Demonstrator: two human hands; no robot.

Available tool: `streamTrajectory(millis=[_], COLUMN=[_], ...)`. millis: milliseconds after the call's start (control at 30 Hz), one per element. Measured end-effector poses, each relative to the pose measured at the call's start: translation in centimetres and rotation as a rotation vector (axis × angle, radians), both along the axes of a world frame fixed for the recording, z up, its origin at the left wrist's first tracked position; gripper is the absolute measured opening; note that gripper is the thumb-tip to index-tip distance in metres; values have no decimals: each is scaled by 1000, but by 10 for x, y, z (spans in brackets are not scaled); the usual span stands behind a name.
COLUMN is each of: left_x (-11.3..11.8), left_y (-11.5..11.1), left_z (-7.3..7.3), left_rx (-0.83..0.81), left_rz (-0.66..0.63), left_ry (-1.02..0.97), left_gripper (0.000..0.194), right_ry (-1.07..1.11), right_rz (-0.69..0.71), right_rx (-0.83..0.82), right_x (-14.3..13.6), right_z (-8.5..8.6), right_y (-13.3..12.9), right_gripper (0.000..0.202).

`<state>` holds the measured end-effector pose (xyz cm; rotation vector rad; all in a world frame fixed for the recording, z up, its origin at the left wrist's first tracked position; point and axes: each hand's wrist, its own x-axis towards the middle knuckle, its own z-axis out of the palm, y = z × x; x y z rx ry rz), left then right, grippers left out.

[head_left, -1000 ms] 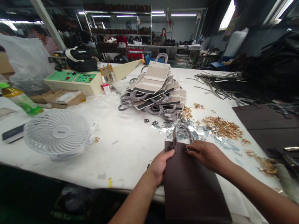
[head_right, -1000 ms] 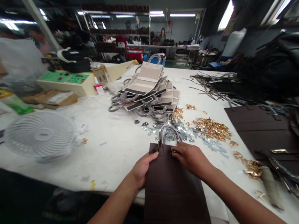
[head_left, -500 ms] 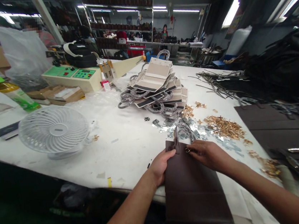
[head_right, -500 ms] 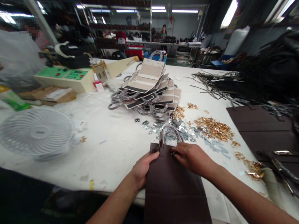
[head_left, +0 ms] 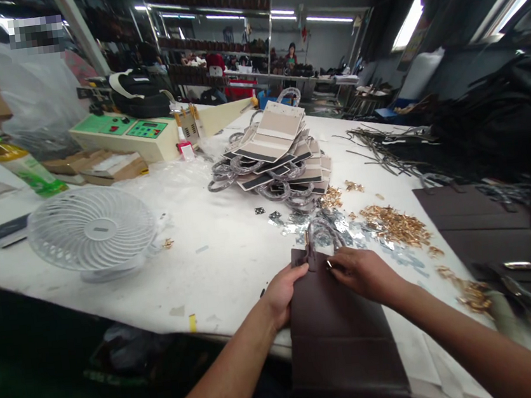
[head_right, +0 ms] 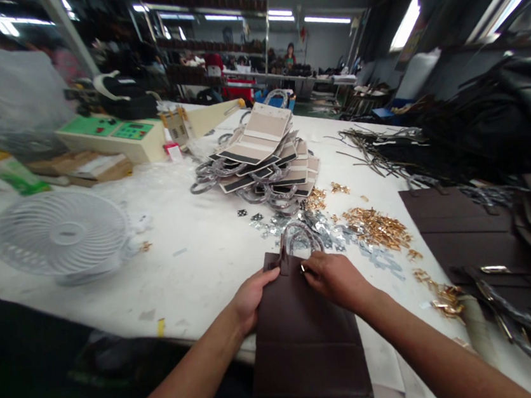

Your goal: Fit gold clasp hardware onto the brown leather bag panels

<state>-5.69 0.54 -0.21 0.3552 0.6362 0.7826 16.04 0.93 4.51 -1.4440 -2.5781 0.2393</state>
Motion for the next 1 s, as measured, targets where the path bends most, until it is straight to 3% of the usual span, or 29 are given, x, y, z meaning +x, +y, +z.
streamTrajectory(millis=[333, 600, 800, 1000], left_x=[0, 0, 0, 0], left_y=[-6, -5, -7, -7], left_z=[2, -3, 0, 0], left_rx=[37, 40, 71, 82], left_rz=[32, 36, 48, 75], left_ry=[21, 28, 65, 61], left_gripper=[29, 30, 29, 29], right_ry=[-18, -40, -109, -200], right_rz=[34, -6, 31, -71], right_rx=[-72, -22, -30, 55], right_x=[-2, -7, -11, -22], right_z=[6, 3, 11, 5], right_y=[-7, -6, -6, -11], right_gripper=[20, 22, 22, 26])
